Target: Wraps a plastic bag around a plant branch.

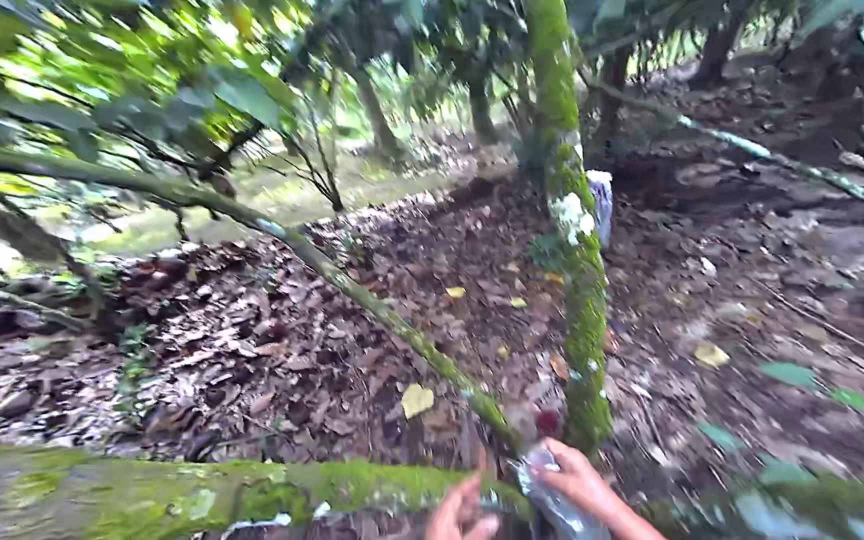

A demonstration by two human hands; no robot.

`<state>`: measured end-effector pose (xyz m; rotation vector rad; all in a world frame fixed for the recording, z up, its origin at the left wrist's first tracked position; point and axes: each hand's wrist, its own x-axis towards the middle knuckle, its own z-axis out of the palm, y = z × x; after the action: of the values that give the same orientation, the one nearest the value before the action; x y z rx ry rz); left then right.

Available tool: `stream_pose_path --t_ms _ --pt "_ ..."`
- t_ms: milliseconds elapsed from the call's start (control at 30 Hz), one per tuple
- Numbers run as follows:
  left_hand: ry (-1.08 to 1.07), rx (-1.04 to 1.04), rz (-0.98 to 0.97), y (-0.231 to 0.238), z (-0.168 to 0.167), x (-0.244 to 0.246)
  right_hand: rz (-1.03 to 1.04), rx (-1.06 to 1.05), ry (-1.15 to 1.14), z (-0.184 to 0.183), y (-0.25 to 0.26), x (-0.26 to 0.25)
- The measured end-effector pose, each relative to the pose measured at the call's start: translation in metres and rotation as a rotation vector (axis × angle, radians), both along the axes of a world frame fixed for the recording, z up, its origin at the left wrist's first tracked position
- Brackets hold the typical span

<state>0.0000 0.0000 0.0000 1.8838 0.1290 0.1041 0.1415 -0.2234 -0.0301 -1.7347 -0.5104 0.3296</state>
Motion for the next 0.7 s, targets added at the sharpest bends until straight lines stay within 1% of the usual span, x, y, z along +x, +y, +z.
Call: stream_pose_path --t_ms 33,100,133,200,267,333,400,467,533,567,633,700 --pt "-0.001 -0.023 -0.034 -0.005 0.0 0.017 0.026 0.023 0.032 0.003 0.003 -0.006" --pt "0.061 -0.08 -0.122 -0.016 -0.003 0.048 0.045 0.097 0.113 0.008 0.005 -0.017" --pt "0.098 -0.15 -0.144 -0.022 -0.008 0.059 0.039 0.138 0.143 0.006 0.004 -0.02" --pt "0.162 -0.32 -0.118 -0.033 -0.023 0.073 -0.004 0.186 0.162 -0.004 -0.004 -0.023" --pt "0.227 -0.369 -0.09 -0.038 -0.035 0.08 -0.079 0.195 0.137 -0.018 -0.015 -0.021" --pt "0.279 -0.38 -0.076 -0.039 -0.042 0.085 -0.208 0.208 0.193 -0.025 -0.026 -0.022" --pt "0.29 -0.4 -0.046 -0.042 -0.046 0.089 -0.321 0.218 0.265 -0.028 -0.037 -0.021" --pt "0.282 -0.435 -0.042 -0.046 -0.048 0.094 -0.39 0.201 0.278 -0.033 -0.047 -0.019" --pt "0.273 -0.468 -0.061 -0.051 -0.052 0.101 -0.376 0.135 0.277 -0.036 -0.056 -0.014" --pt "0.268 -0.466 -0.065 -0.054 -0.053 0.104 -0.337 0.104 0.278 -0.035 -0.06 -0.01" --pt "0.257 -0.4 -0.069 -0.061 -0.055 0.11 -0.237 0.07 0.256 -0.027 -0.065 -0.006" --pt "0.236 -0.312 -0.088 -0.067 -0.053 0.117 -0.136 -0.023 0.152 -0.019 -0.067 0.001"
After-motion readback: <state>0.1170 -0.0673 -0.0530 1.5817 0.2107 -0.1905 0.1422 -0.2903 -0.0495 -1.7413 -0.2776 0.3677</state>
